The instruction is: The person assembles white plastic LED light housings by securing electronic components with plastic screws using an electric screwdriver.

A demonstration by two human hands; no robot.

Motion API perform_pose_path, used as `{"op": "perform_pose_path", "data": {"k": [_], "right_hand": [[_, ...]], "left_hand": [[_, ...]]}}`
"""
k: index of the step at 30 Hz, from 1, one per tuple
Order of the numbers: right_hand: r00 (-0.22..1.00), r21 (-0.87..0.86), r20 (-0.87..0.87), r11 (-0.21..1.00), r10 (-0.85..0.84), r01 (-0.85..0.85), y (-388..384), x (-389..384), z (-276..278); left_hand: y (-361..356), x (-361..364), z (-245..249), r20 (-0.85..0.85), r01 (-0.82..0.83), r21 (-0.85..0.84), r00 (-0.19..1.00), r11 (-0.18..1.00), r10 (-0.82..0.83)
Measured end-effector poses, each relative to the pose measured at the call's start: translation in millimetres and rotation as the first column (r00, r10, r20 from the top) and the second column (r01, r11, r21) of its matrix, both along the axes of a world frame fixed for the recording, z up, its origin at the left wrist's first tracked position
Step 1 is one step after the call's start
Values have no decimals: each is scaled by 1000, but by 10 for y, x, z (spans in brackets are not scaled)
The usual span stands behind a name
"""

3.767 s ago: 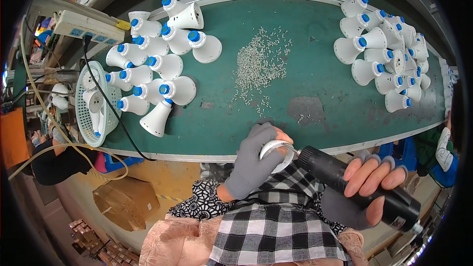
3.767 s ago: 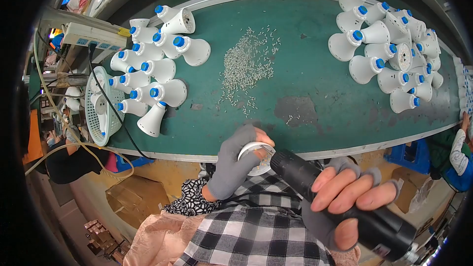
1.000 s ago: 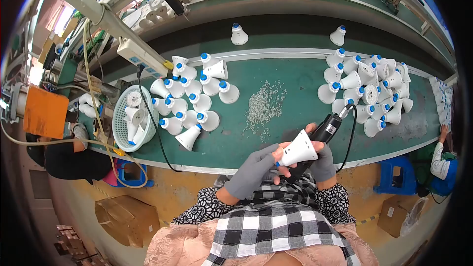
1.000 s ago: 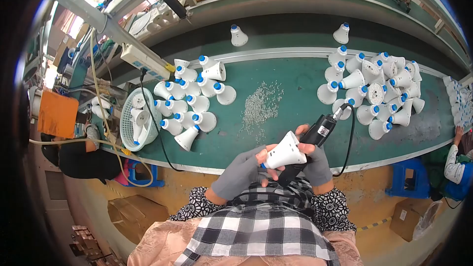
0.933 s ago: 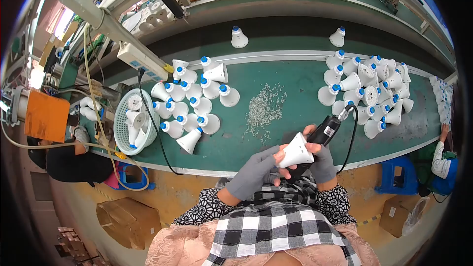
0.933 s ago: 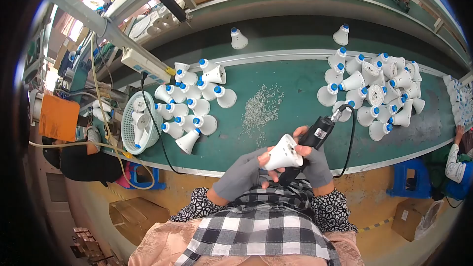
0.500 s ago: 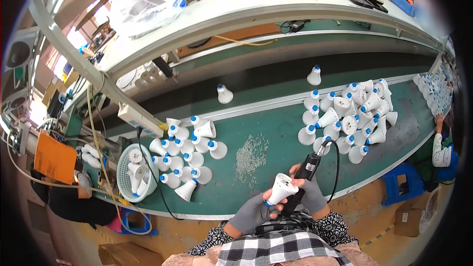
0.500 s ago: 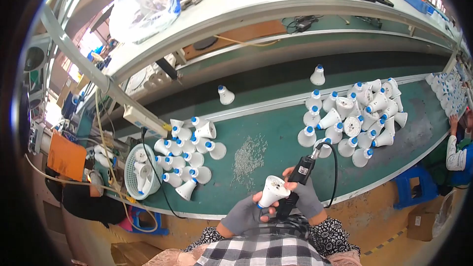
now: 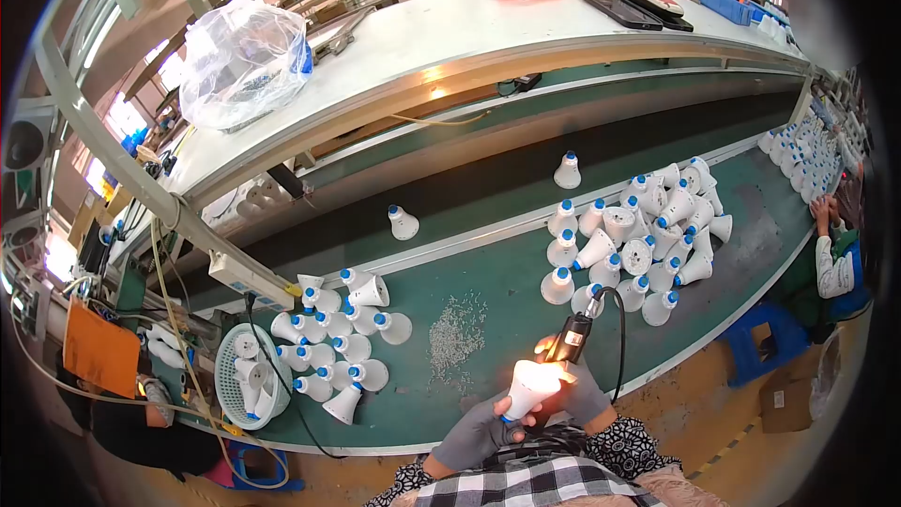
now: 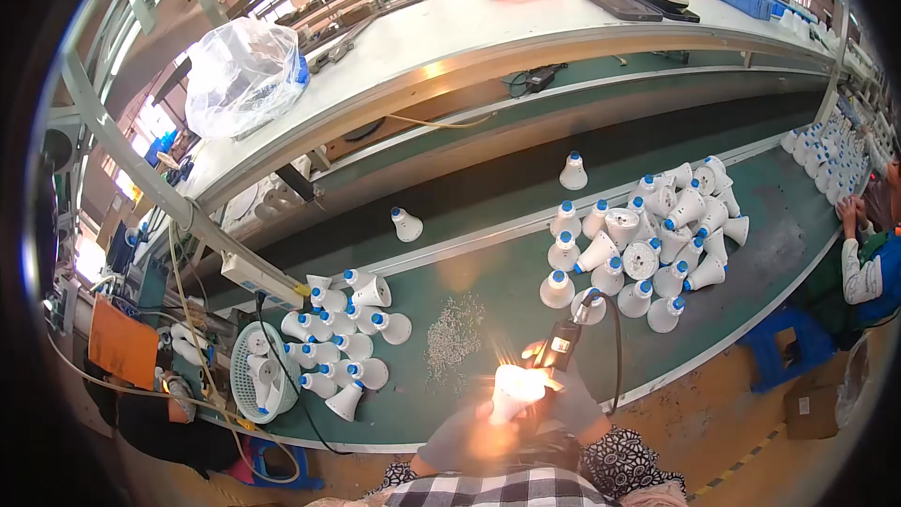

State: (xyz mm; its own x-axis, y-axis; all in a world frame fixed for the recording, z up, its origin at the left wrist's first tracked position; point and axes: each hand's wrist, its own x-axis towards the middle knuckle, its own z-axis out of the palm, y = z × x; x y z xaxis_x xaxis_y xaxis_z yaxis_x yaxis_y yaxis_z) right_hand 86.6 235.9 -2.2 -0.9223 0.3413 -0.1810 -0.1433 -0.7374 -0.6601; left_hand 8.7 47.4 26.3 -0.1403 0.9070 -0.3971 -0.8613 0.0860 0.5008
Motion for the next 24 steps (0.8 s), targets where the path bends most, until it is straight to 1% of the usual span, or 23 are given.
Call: {"op": "perform_pose_path", "data": {"k": [1, 2, 3, 4, 6, 8, 9, 11, 13, 15, 16, 18, 19, 21, 24], "right_hand": [[993, -73, -87, 995, -75, 69, -55, -14, -120], [991, -70, -136, 997, -21, 11, -32, -11, -250], [993, -45, -119, 999, -17, 11, -33, -11, -304], [995, -20, -102, 1000, -13, 11, -40, -11, -341], [997, 9, -79, 1000, -12, 13, -68, -16, -325], [997, 22, -69, 1000, -18, 20, -109, -26, -209], [998, 20, -55, 1000, 3, -1, -113, -20, -174], [999, 17, -27, 999, 43, -42, -115, -11, -125], [999, 37, -31, 999, 28, -27, -120, -33, -130], [999, 48, -47, 999, 15, -12, -120, -49, -173], [998, 51, -61, 999, 9, -6, -120, -61, -212], [998, 55, -68, 998, -6, 9, -131, -66, -234], [998, 57, -60, 998, -16, 20, -143, -68, -235], [999, 70, -51, 997, -17, 21, -144, -64, -222], [998, 79, -60, 997, -1, 6, -130, -54, -229]], "left_hand": [[-1, -6, 38, -238, 40, -15, 970, 999, -42], [-2, -13, 77, -474, 70, -56, 876, 996, -89], [-2, -19, 115, -667, 77, -110, 734, 991, -131], [-9, -48, 90, -547, 75, -144, 825, 987, -143], [-22, -69, -109, -376, 46, -124, 922, 991, -90], [-44, -10, -422, -314, -11, -47, 949, 999, -5], [-41, 2, -450, -293, -31, -23, 956, 999, 23], [-57, 9, -426, -305, -34, -34, 952, 999, 22], [-56, 8, -322, -317, -35, -43, 948, 998, 20], [-71, 20, -143, -483, -20, -49, 876, 999, -7], [-86, 28, 18, -629, -4, -52, 777, 999, -29], [-126, 12, 88, -736, 6, -33, 676, 999, -28], [-147, 0, 62, -716, 2, -9, 698, 1000, -8], [-140, -6, -1, -662, -7, -18, 749, 1000, -7], [-89, 12, -34, -595, -11, -90, 802, 996, -45]]}}
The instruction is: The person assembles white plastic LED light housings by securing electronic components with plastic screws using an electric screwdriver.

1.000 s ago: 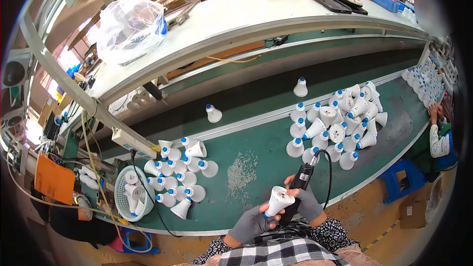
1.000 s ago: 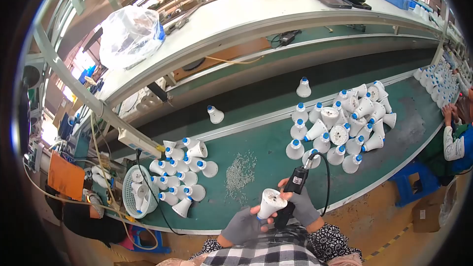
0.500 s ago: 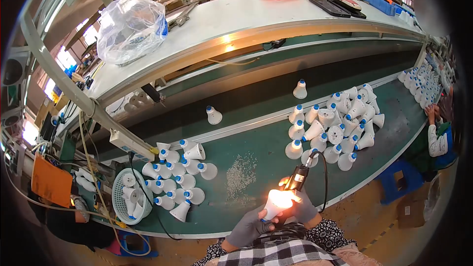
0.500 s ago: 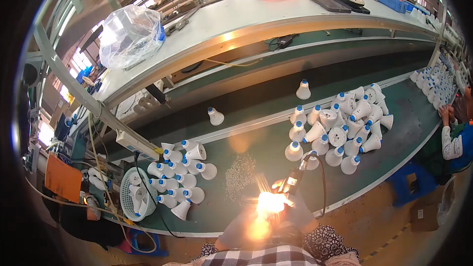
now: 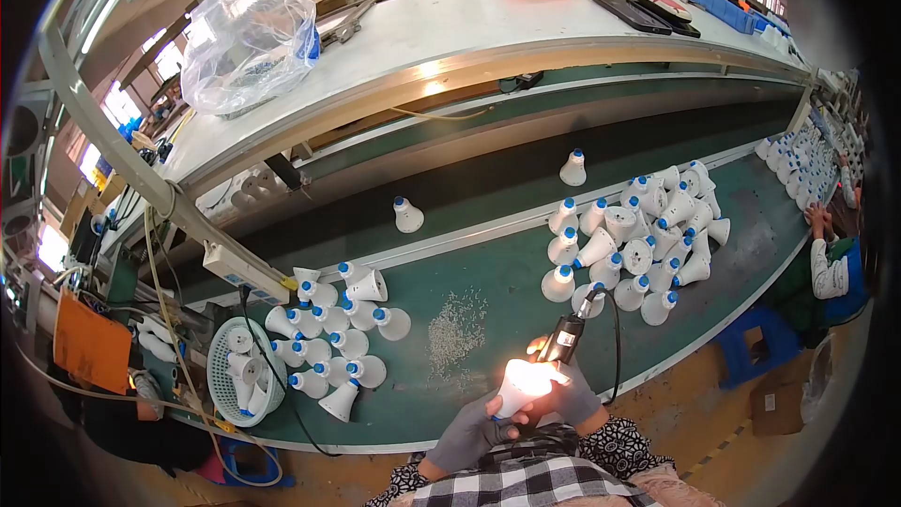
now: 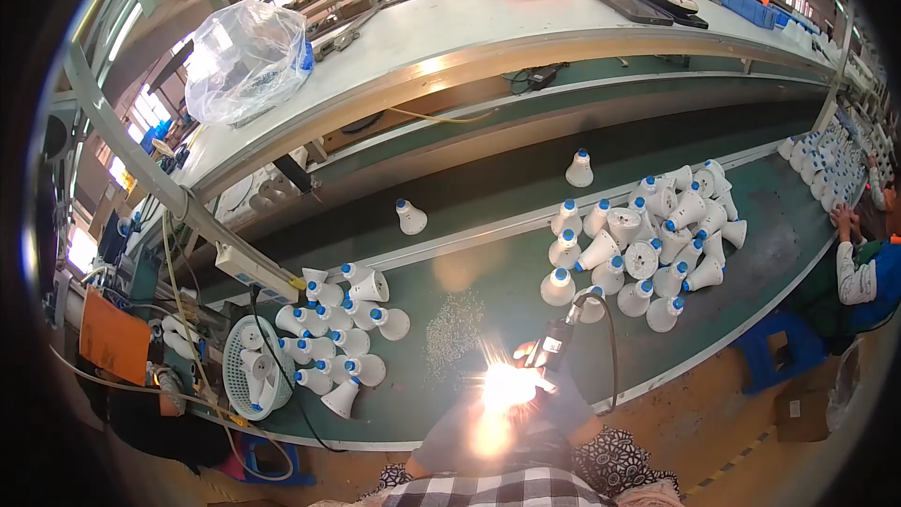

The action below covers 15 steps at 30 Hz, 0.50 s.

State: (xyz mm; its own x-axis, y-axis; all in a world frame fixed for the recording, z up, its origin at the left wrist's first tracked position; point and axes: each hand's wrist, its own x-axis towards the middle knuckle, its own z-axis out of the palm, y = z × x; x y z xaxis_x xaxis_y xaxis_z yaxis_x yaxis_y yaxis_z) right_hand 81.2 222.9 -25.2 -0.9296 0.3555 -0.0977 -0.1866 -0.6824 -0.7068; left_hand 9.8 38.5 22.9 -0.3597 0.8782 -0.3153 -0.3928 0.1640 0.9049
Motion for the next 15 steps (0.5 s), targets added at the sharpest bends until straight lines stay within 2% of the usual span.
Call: {"op": "perform_pose_path", "data": {"k": [1, 4, 6, 7, 9, 10, 12, 14, 15], "right_hand": [[1000, -13, -11, 1000, -4, 4, -1, -5, -76], [1000, -55, -26, 998, 11, -13, 4, 0, -109], [999, -56, -28, 998, 21, -23, 14, -1, -114], [999, -43, -27, 999, 22, -23, 19, -2, -128], [1000, -52, -27, 999, 11, -12, 16, -2, -131], [1000, -74, -29, 997, 0, -2, 1, -6, -114], [1000, -72, 29, 997, 11, -9, -9, -19, -16], [987, -29, 150, 998, 53, -49, 14, -38, 239], [988, -48, 156, 999, 9, -2, -11, -58, 334]], "left_hand": [[12, -3, 48, -6, 1, -6, 1000, 1000, -1], [0, -9, -24, 116, -21, 21, 993, 1000, 19], [-7, -14, -26, 82, -12, 35, 997, 999, 9], [-10, -13, 32, -14, 11, 32, 1000, 999, -11], [-22, -9, 48, -68, 6, 43, 998, 999, -3], [-36, 0, 19, -26, -23, 59, 999, 998, 25], [-44, 1, 32, 224, -97, 89, 972, 991, 75], [-36, -4, 116, 602, -190, 94, 793, 977, 97], [-32, -9, 78, 610, -184, 90, 787, 979, 92]]}}
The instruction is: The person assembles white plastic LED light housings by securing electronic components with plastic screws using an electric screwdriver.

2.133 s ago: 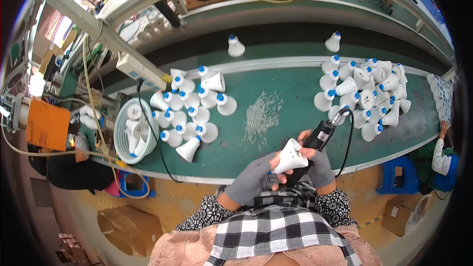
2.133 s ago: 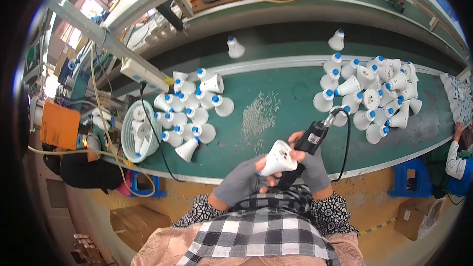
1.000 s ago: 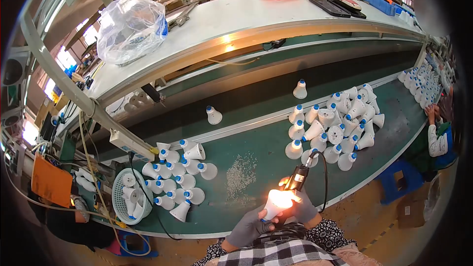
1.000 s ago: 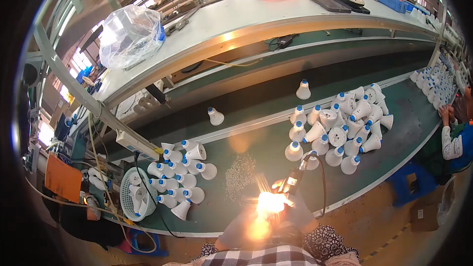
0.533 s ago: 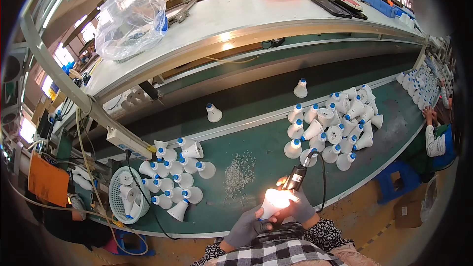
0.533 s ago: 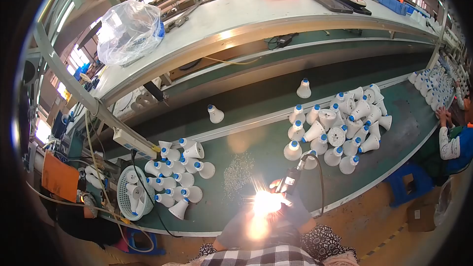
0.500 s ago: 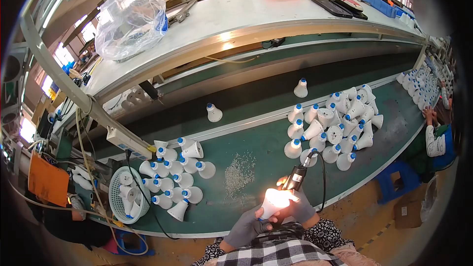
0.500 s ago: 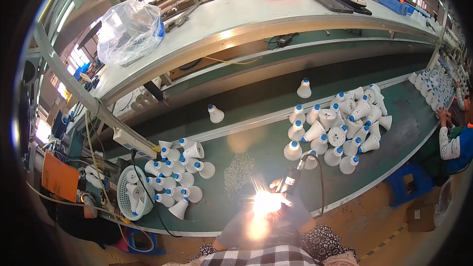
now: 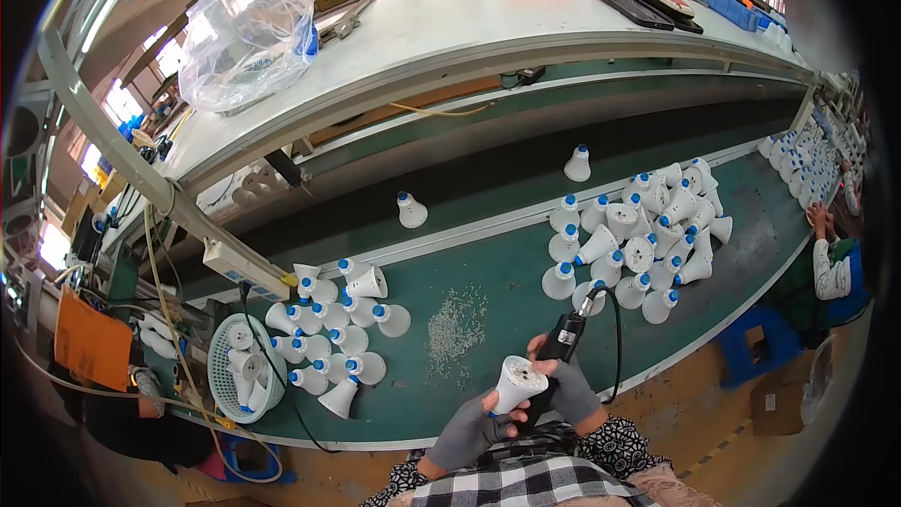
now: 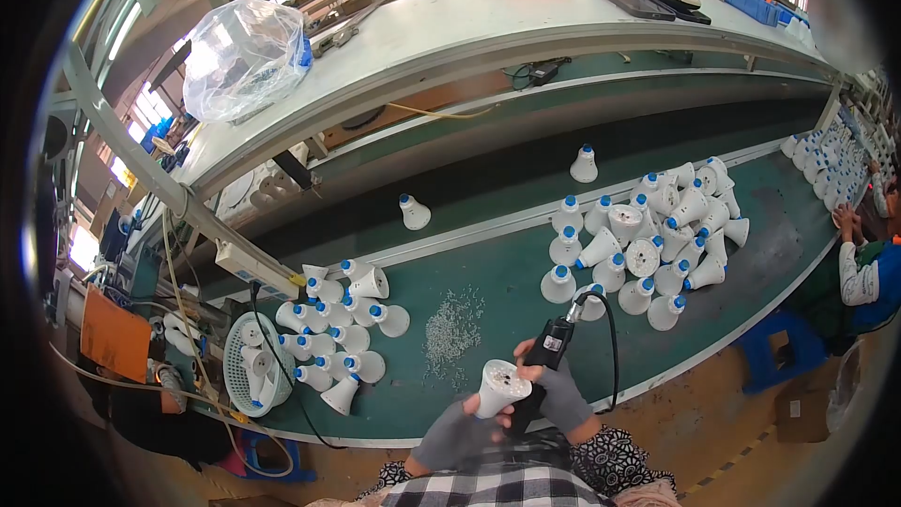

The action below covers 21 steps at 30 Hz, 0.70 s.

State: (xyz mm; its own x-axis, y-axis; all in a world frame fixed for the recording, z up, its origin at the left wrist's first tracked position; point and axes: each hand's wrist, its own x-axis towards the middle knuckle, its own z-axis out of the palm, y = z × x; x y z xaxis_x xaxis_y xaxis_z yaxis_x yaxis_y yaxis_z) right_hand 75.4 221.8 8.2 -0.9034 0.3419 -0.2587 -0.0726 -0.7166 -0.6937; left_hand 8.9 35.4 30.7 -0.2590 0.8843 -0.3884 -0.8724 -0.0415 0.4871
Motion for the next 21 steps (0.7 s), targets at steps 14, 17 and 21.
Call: {"op": "perform_pose_path", "data": {"k": [14, 17, 21], "right_hand": [[999, 24, 19, 999, -39, 39, 48, 27, 1], [999, -95, -24, 995, -39, 36, 115, 57, -55], [992, -173, -66, 981, -104, 91, 250, 96, -217]], "left_hand": [[105, 29, 179, -218, -65, -80, 975, 995, 46], [233, -231, 292, -452, -124, -127, 890, 984, 54], [791, -1077, 558, -827, -312, -92, 553, 946, 102]]}}
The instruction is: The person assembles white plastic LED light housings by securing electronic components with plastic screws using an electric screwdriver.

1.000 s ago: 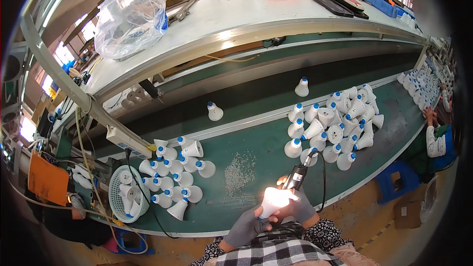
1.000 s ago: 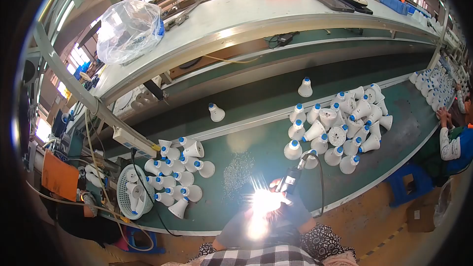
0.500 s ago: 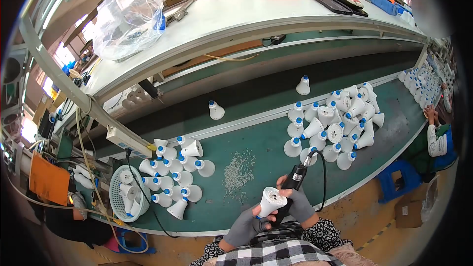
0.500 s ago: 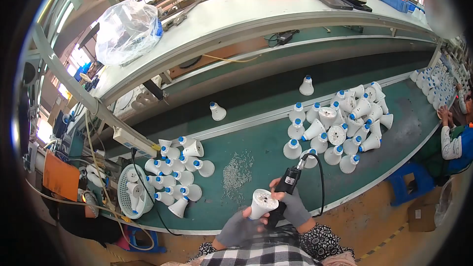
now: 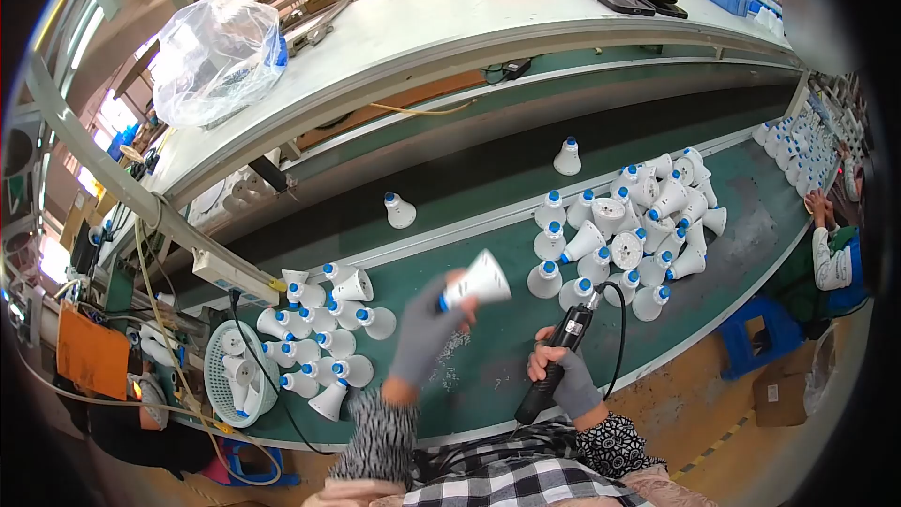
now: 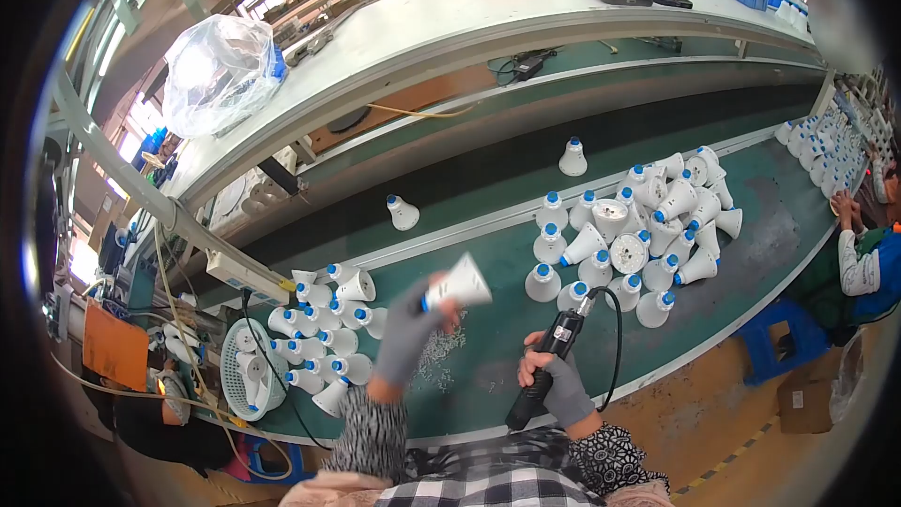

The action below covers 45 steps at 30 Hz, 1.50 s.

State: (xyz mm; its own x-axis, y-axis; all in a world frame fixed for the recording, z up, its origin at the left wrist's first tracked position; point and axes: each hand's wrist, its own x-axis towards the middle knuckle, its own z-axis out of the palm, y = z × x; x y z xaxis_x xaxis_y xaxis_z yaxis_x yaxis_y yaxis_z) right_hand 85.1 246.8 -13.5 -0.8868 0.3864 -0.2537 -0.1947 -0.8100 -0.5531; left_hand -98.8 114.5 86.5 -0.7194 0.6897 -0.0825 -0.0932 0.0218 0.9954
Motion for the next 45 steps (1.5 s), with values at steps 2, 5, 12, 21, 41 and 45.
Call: {"op": "perform_pose_path", "data": {"k": [2, 5, 12, 21, 41, 45], "right_hand": [[1000, -14, 0, 1000, 16, -16, 43, 39, -11], [999, -4, -20, 999, 45, -45, 78, 101, -1], [994, -159, -43, 982, 100, -106, 72, 244, -230], [975, -247, -169, 951, 145, -184, 122, 315, -410], [983, -232, -125, 960, 133, -160, 124, 289, -406], [985, -231, -125, 962, 122, -149, 117, 300, -382]], "left_hand": [[374, -471, 56, -292, -66, -223, 956, 973, -2], [1066, -1154, -192, -740, -210, -295, 668, 932, -83], [2505, -1341, -316, -746, -180, -587, 499, 789, -441], [3231, -1238, -285, -668, 102, -470, 608, 877, -429], [3642, -1352, -798, -732, 20, -519, 506, 854, -456], [3668, -1500, -818, -709, 59, -526, 521, 849, -475]]}}
